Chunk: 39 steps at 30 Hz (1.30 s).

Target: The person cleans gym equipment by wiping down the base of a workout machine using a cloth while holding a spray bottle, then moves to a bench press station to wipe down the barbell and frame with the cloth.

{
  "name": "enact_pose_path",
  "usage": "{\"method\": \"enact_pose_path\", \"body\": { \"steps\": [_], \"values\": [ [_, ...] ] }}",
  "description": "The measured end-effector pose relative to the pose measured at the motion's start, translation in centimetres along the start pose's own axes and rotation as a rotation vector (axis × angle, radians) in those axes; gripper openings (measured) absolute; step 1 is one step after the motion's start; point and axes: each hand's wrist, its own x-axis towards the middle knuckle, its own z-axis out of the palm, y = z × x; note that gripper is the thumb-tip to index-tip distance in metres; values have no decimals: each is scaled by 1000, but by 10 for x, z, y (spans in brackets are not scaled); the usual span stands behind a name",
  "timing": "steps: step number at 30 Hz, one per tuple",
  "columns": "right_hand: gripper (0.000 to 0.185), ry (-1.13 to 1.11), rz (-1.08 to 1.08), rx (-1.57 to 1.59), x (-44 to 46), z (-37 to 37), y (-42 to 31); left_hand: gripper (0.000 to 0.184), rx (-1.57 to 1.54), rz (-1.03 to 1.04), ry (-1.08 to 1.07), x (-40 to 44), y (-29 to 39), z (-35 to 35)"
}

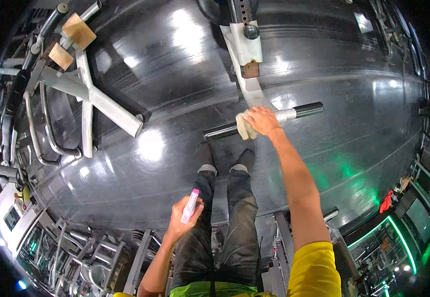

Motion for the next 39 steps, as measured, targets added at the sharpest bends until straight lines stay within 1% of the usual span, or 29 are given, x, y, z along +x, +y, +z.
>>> {"method": "enact_pose_path", "body": {
  "steps": [1, 2, 4, 5, 6, 7, 8, 10, 11, 13, 14, 15, 17, 20, 22, 23, 25, 26, 28, 29, 30, 31, 33, 34, 36, 37, 38, 39],
  "values": [
    [35, -41, 97, 6, 9, 1, -5, 13, -12, 23, -7, 1, 2, 1],
    [35, -40, 92, 5, 18, 3, -11, 13, -23, 48, -13, 2, 2, 2],
    [33, -158, 338, -33, 31, 8, -27, 13, -37, 48, 0, 3, 3, 5],
    [33, -160, 341, -31, 31, 9, -36, 14, -52, 47, 7, 3, 4, 7],
    [30, -105, 361, 33, 25, 4, -47, 14, -50, 47, -1, 2, 6, 8],
    [28, -46, 380, 93, 17, 1, -51, 14, -52, 13, 4, 3, 10, 9],
    [28, -43, 384, 91, 10, 2, -51, 14, -55, -19, 12, 4, 13, 10],
    [22, 115, 143, 130, -1, 15, -46, 14, -68, -8, 3, 7, 15, 14],
    [22, 116, 147, 127, -6, 24, -43, 14, -79, -5, -4, 8, 15, 17],
    [18, 515, -74, 262, -13, 44, -36, 14, -89, 3, -14, 10, 19, 23],
    [18, 514, -101, 328, -13, 53, -30, 14, -97, 8, -20, 11, 20, 24],
    [18, 516, -94, 328, -17, 46, -28, 14, -94, 9, -27, 11, 23, 26],
    [18, 338, 10, 638, -27, 20, -27, 13, -44, 9, -52, 13, 28, 28],
    [16, 350, 66, 672, -37, -4, 4, 13, -55, -16, -72, 17, 36, 32],
    [13, 615, -26, 425, -44, -38, 26, 14, -79, 17, -50, 21, 34, 37],
    [14, 615, 26, 286, -46, -44, 41, 14, -102, 50, -27, 21, 32, 38],
    [16, 499, 179, 291, -46, -11, 72, 14, -85, 39, -29, 22, 31, 39],
    [16, 500, 186, 286, -47, 1, 68, 14, -66, 36, -31, 24, 32, 40],
    [22, 665, 145, 309, -45, 21, 30, 15, -60, 50, -36, 26, 31, 40],
    [28, 580, 71, 345, -43, 25, 8, 15, -53, 56, -33, 25, 32, 41],
    [31, 541, 5, 392, -43, 36, -14, 15, -49, 53, -35, 23, 32, 41],
    [30, 537, -16, 399, -46, 33, -37, 14, -53, 56, -40, 24, 33, 41],
    [26, 613, 79, 528, -43, 34, -44, 14, -50, 54, -44, 23, 36, 40],
    [26, 615, 81, 532, -44, 30, -41, 14, -54, 56, -50, 24, 39, 39],
    [16, 437, 233, 685, -53, 16, -15, 13, -63, 67, -67, 26, 41, 41],
    [15, 569, 184, 788, -56, 7, 0, 14, -54, -1, -80, 27, 39, 42],
    [13, 614, 252, 803, -65, -4, 16, 15, -44, -70, -89, 28, 38, 42],
    [13, 631, 441, 827, -72, -29, 23, 15, -41, -69, -87, 28, 39, 43]
  ]
}}
